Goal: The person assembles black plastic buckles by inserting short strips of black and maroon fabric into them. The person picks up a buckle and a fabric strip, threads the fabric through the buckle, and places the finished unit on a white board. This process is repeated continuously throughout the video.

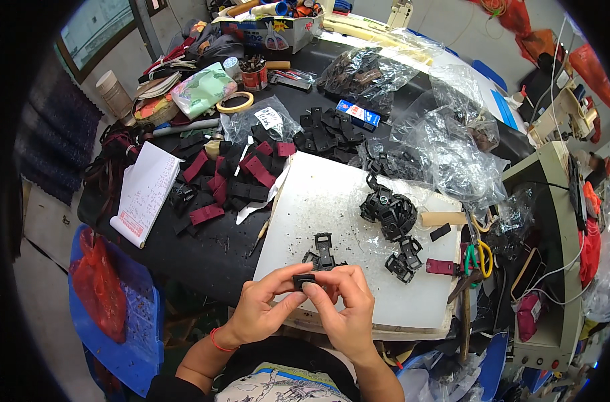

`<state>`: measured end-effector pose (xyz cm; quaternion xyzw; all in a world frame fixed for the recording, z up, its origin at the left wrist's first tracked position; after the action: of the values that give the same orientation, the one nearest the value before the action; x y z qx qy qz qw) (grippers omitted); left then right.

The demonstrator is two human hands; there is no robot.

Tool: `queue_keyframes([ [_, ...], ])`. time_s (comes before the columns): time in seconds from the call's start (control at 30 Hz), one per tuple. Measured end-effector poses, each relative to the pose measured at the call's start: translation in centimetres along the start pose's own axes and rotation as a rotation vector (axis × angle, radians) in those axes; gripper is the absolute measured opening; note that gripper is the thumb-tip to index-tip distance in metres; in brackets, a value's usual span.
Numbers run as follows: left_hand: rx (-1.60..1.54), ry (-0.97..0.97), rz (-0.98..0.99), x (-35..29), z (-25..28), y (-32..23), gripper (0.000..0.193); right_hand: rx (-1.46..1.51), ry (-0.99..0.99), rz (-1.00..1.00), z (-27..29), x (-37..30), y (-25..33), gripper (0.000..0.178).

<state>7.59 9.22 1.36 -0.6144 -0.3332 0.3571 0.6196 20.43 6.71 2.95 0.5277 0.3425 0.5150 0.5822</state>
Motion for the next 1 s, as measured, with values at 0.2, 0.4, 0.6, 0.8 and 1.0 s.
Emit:
queue_keyframes([
  [0.2,-0.152,-0.179,-0.086,-0.2,0.8,-0.6,0.047,-0.202,-0.074,0.263,0.8,-0.6,3.0,0.021],
  [0.4,-0.671,0.012,0.397,0.0,-0.7,4.0,0.036,-0.514,0.149,0.557,-2.3,-2.1,4.9,0.033],
  [0.6,-0.600,0.015,0.335,-0.4,-0.6,4.2,0.026,-0.166,0.072,0.126,-0.4,0.2,2.1,0.020],
  [0.8,-0.710,0.182,0.300,-0.7,-3.0,4.1,0.020,-0.138,0.229,0.171,-0.7,0.3,1.4,0.020],
  [1.0,-0.294,-0.062,0.125,-1.1,-2.4,3.9,0.019,-0.299,-0.050,0.155,-1.1,-0.9,0.7,0.008],
])
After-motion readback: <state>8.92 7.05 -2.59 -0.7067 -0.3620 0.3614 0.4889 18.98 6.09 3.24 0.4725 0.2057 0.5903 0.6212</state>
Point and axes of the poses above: each hand's wrist, its own x-axis towards the middle knuckle, its own z-axis out of the back of the hand, y = z × x, the point moved 10 cm from there along x, towards the middle knuckle, and after that the axes turned 1 degree about -x, right-handed, at the moved point
